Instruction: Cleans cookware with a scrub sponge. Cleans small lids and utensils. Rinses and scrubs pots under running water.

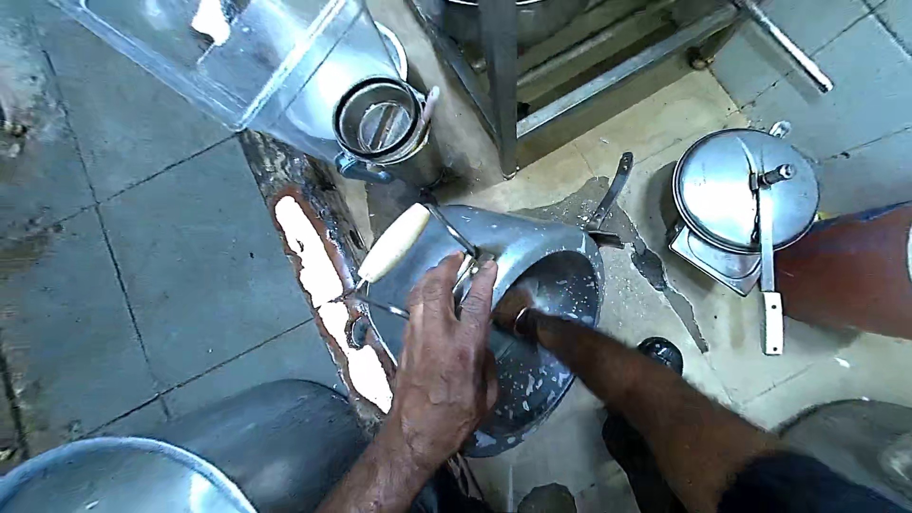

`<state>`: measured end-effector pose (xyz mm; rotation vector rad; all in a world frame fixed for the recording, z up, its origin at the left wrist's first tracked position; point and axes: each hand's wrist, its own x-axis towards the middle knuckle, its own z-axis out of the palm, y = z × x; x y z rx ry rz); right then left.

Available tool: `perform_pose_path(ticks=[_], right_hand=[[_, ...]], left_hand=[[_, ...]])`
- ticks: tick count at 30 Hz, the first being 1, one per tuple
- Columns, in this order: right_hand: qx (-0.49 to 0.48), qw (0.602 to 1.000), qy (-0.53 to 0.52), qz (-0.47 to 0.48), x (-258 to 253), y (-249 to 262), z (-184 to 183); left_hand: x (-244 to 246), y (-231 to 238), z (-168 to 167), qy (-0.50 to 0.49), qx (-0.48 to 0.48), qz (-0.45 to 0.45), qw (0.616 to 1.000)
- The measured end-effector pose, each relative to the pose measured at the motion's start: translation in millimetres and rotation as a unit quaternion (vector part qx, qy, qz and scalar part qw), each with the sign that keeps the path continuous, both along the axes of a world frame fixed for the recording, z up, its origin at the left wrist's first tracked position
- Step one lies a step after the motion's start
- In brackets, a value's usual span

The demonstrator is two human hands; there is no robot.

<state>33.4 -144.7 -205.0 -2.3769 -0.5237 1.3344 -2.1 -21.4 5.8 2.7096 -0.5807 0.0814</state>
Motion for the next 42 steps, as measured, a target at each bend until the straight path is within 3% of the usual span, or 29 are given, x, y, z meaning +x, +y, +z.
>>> perform_pose_path(ticks=[2, 4, 6, 8, 10, 13, 15, 16, 19, 23, 25, 29, 33, 42], right_hand=[[-0.022, 0.999, -0.028, -0.023, 30.6, -23.0, 5.7], [0.001, 0.993, -0.053, -0.105, 48.3, -31.4, 13.0], [-0.007, 0.987, -0.094, -0.13, 44.5, -23.6, 9.5], [-0.039, 0.985, -0.136, -0.102, 16.7, -6.6, -18.1], [-0.037, 0.991, -0.083, -0.103, -22.9, 14.0, -16.3], [-0.077, 0.99, 0.103, -0.053, -45.1, 56.3, 31.3], [0.054, 0.996, 0.064, -0.006, -57.3, 59.8, 10.5], [0.106, 0.992, 0.067, 0.004, -53.4, 56.8, 17.8], [0.149, 0.978, 0.145, 0.032, -33.8, 34.7, 90.5], [0.173, 0.973, 0.138, 0.06, -21.4, 18.9, 107.6], [0.211, 0.971, 0.112, 0.004, -19.8, 11.1, 111.3], [0.199, 0.953, -0.002, -0.231, -14.8, -15.4, 129.6], [0.191, 0.891, -0.07, -0.406, -20.9, -39.7, 154.8], [0.255, 0.863, -0.126, -0.417, -91.3, -38.0, 177.3]], left_hand=[[4.6, -0.5, 0.8, 0.002, 0.001, 0.002, 1.0], [9.4, 1.1, 2.0, 0.008, -0.004, 0.008, 1.0], [11.1, 5.0, 2.4, 0.013, -0.012, 0.015, 1.0], [13.1, 8.2, 1.8, 0.01, -0.01, 0.022, 1.0], [15.0, 8.4, 1.4, 0.006, -0.011, 0.026, 1.0], [16.7, 7.4, 0.3, -0.002, -0.017, 0.042, 0.999], [20.9, 9.1, -0.1, 0.013, -0.024, 0.072, 0.997], [24.8, 12.1, 1.5, 0.026, -0.029, 0.092, 0.995], [35.0, 24.1, 2.5, 0.056, -0.046, 0.149, 0.986], [38.6, 33.3, 5.2, 0.098, -0.03, 0.201, 0.974], [35.6, 34.7, 5.0, 0.095, -0.022, 0.181, 0.979], [24.9, 43.9, 3.2, 0.089, -0.024, 0.138, 0.986], [16.7, 68.9, -3.3, 0.08, -0.055, 0.112, 0.989], [21.3, 166.4, -33.3, 0.123, -0.072, 0.109, 0.984]])
